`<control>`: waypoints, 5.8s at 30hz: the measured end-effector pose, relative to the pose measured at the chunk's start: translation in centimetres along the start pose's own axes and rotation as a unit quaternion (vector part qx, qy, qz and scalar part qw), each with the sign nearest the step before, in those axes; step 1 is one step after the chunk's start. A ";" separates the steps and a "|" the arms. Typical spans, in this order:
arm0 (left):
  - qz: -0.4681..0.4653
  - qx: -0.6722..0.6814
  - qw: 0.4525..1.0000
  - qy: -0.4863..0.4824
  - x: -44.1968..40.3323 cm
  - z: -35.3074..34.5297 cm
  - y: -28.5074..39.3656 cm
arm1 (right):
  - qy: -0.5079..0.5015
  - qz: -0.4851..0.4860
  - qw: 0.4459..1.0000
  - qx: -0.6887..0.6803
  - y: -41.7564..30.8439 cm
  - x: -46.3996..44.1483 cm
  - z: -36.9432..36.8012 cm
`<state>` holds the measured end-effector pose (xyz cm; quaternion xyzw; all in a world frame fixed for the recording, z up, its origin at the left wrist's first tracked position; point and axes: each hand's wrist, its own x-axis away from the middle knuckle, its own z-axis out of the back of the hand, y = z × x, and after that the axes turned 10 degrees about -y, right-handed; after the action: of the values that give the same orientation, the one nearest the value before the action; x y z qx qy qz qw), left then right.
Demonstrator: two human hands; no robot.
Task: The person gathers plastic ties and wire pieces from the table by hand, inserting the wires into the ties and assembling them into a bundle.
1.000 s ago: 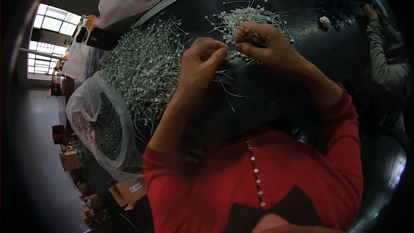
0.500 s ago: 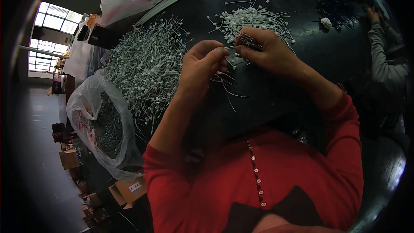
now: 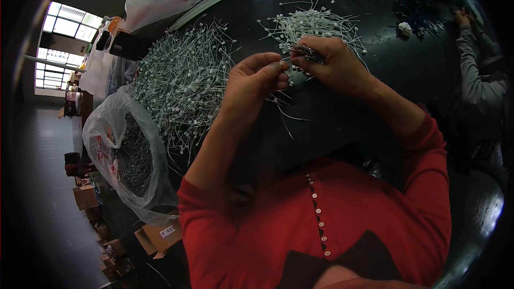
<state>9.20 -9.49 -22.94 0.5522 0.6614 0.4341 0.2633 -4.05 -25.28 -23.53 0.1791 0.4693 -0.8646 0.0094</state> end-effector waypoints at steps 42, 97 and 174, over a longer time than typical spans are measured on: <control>-0.153 -0.753 0.633 0.090 1.9 0.0 2.5 | 0.015 -0.016 0.989 -0.149 -0.4 -0.4 1.0; 0.006 0.043 0.997 0.062 0.4 -0.6 0.2 | -0.009 -0.017 0.997 -0.077 0.1 0.1 -0.7; 0.038 0.013 0.999 -0.010 -0.1 -0.5 0.9 | -0.044 -0.040 0.998 -0.029 -0.6 0.0 0.5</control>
<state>9.26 -9.76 -21.99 0.5845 0.6427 0.4296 0.2464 -4.35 -25.38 -22.80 0.1215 0.4997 -0.8576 0.0006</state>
